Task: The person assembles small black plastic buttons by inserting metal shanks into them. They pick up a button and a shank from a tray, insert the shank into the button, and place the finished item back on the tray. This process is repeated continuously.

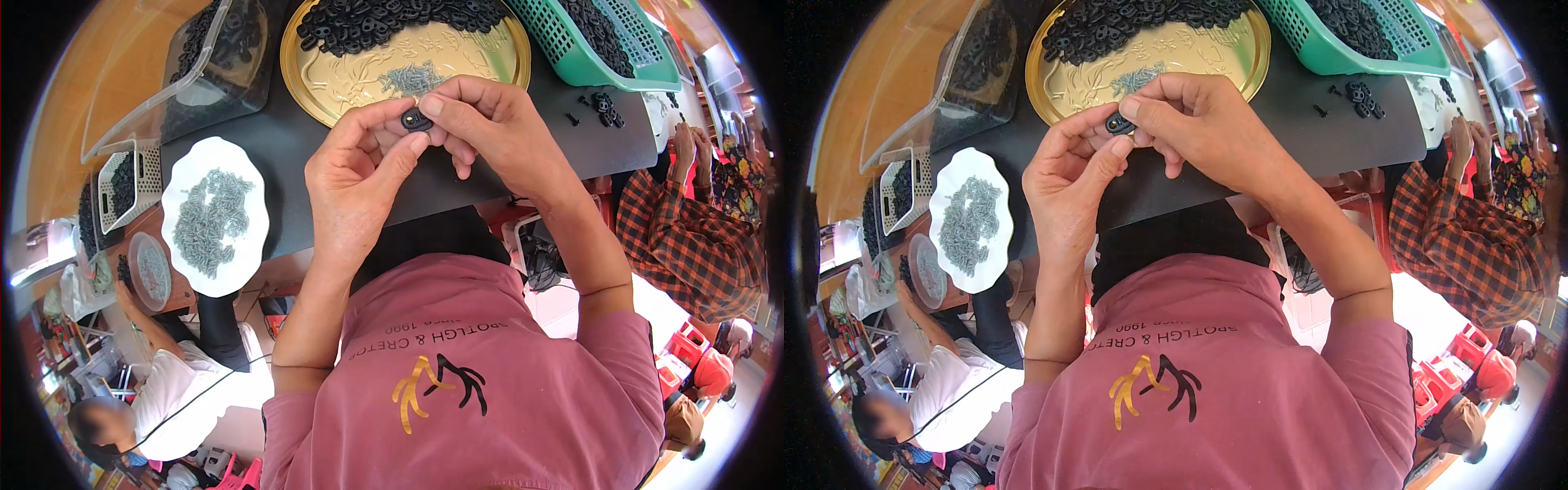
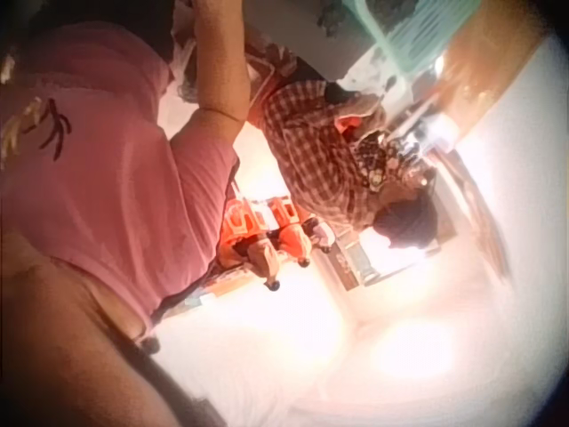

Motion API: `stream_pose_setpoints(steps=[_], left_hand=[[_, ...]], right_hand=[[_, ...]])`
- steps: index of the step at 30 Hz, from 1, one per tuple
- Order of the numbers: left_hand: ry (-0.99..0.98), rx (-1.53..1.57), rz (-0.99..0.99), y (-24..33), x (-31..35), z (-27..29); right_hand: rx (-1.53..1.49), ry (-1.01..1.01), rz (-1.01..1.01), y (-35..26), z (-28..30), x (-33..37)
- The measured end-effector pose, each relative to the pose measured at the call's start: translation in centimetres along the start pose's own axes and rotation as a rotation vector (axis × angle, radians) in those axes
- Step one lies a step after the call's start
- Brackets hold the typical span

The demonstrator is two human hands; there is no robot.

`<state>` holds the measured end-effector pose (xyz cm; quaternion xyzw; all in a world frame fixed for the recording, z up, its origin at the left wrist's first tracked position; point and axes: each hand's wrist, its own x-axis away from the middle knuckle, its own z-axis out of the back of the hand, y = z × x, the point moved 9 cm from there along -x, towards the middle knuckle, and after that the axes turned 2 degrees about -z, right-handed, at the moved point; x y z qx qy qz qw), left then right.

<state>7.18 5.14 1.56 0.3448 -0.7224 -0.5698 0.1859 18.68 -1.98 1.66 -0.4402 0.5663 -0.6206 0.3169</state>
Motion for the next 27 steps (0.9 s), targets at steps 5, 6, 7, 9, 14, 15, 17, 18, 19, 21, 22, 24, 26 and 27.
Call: stream_pose_setpoints(steps=[5, 6, 7, 9, 14, 15, 17, 18, 19, 21, 22, 24, 26, 27], left_hand=[[-0.025, -0.093, -0.013, -0.4, -0.1, 0.8], [-0.025, -0.101, -0.011, -0.4, -0.1, 1.0], [-0.025, -0.11, -0.009, -0.4, -0.1, 1.1], [-0.023, -0.118, -0.002, -0.4, -0.1, 1.1], [-0.008, -0.084, -0.017, 0.4, -0.1, 0.7], [-0.014, -0.071, -0.015, 0.3, -0.1, 0.7], [-0.025, -0.044, -0.012, 0.2, -0.2, 0.6], [-0.033, -0.036, -0.002, 0.2, -0.1, 0.5], [-0.041, -0.028, 0.008, 0.1, -0.1, 0.4], [-0.044, -0.023, 0.027, 0.1, 0.0, 0.3], [-0.04, -0.026, 0.037, 0.0, 0.1, 0.3], [-0.038, -0.031, 0.045, -0.1, 0.1, 0.3], [-0.042, -0.037, 0.043, -0.1, 0.1, 0.3], [-0.044, -0.043, 0.037, -0.1, 0.1, 0.3]], right_hand=[[0.018, -0.002, 0.0, -0.3, -0.2, 0.3], [0.019, -0.006, 0.0, -0.5, -0.3, 0.3], [0.024, -0.009, -0.004, -0.6, -0.3, 0.4], [0.033, -0.015, -0.012, -0.8, -0.3, 0.6], [0.015, -0.025, 0.007, -0.6, -0.4, 0.3], [0.011, -0.026, 0.01, -0.6, -0.4, 0.3], [0.008, -0.024, 0.01, -0.3, -0.4, 0.2], [0.007, -0.021, 0.01, -0.3, -0.4, 0.1], [0.012, -0.02, 0.013, -0.2, -0.3, 0.1], [0.023, -0.021, 0.016, -0.2, -0.3, 0.1], [0.027, -0.022, 0.018, -0.2, -0.3, 0.1], [0.035, -0.021, 0.022, -0.3, -0.4, 0.2], [0.04, -0.019, 0.023, -0.5, -0.4, 0.3], [0.043, -0.018, 0.024, -0.6, -0.4, 0.3]])
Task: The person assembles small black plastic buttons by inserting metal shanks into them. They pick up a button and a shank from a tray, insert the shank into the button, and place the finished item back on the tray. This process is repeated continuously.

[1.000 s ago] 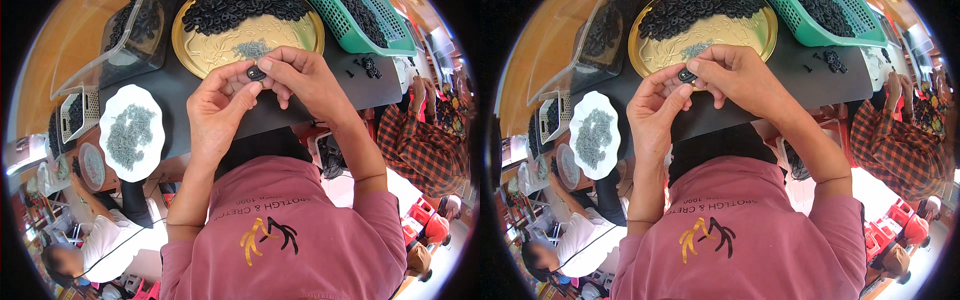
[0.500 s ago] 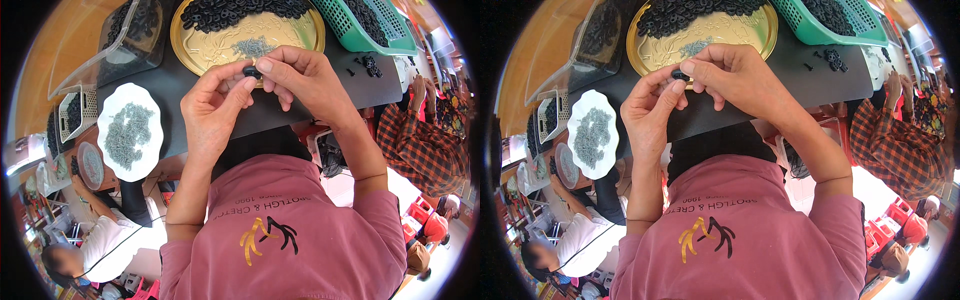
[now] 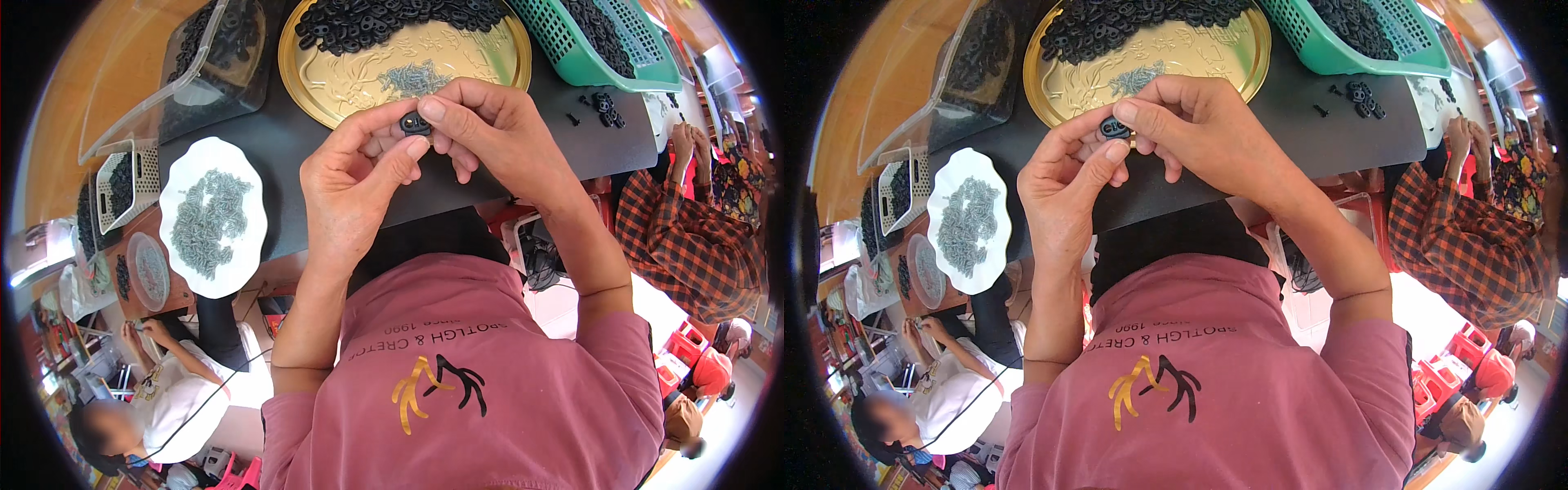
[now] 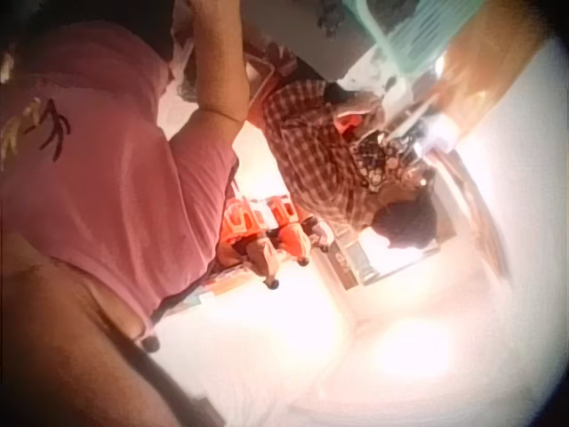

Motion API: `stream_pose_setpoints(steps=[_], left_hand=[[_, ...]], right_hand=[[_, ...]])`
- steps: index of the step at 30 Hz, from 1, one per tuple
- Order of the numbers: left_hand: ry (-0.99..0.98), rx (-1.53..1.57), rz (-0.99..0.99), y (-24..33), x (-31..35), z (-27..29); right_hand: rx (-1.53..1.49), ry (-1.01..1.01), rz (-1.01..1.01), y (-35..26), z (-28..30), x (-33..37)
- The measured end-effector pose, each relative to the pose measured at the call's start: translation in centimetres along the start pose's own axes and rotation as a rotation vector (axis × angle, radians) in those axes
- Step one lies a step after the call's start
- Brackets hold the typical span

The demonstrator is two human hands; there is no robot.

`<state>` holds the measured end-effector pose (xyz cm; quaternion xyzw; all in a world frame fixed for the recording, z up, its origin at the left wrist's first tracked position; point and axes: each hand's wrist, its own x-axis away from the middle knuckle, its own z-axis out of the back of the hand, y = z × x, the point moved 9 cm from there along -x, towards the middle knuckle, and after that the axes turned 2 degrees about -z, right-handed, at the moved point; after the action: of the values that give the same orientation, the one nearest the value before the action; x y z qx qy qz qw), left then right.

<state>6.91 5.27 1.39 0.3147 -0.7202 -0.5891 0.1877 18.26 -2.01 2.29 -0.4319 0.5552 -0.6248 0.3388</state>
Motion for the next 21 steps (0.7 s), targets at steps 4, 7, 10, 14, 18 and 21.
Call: stream_pose_setpoints(steps=[4, 7, 10, 14, 18, 21], left_hand=[[-0.006, -0.023, -0.007, 0.03, -0.05, 0.0], [-0.007, -0.046, -0.001, -0.01, -0.09, 0.07], [-0.015, -0.044, -0.002, -0.03, -0.12, 0.07], [-0.022, -0.035, 0.004, 0.03, -0.17, -0.01], [-0.03, -0.044, 0.008, 0.15, -0.21, 0.01], [-0.036, -0.068, -0.016, 0.28, -0.25, -0.05]], right_hand=[[-0.01, -0.002, -0.003, -0.02, 0.06, 0.06], [-0.028, -0.01, -0.012, 0.15, 0.09, -0.01], [-0.044, -0.017, -0.026, 0.32, 0.08, -0.02], [-0.036, -0.013, -0.028, 0.33, 0.11, 0.06], [-0.011, -0.025, -0.043, 0.13, 0.01, 0.24], [0.001, -0.037, -0.034, 0.06, -0.14, 0.29]])
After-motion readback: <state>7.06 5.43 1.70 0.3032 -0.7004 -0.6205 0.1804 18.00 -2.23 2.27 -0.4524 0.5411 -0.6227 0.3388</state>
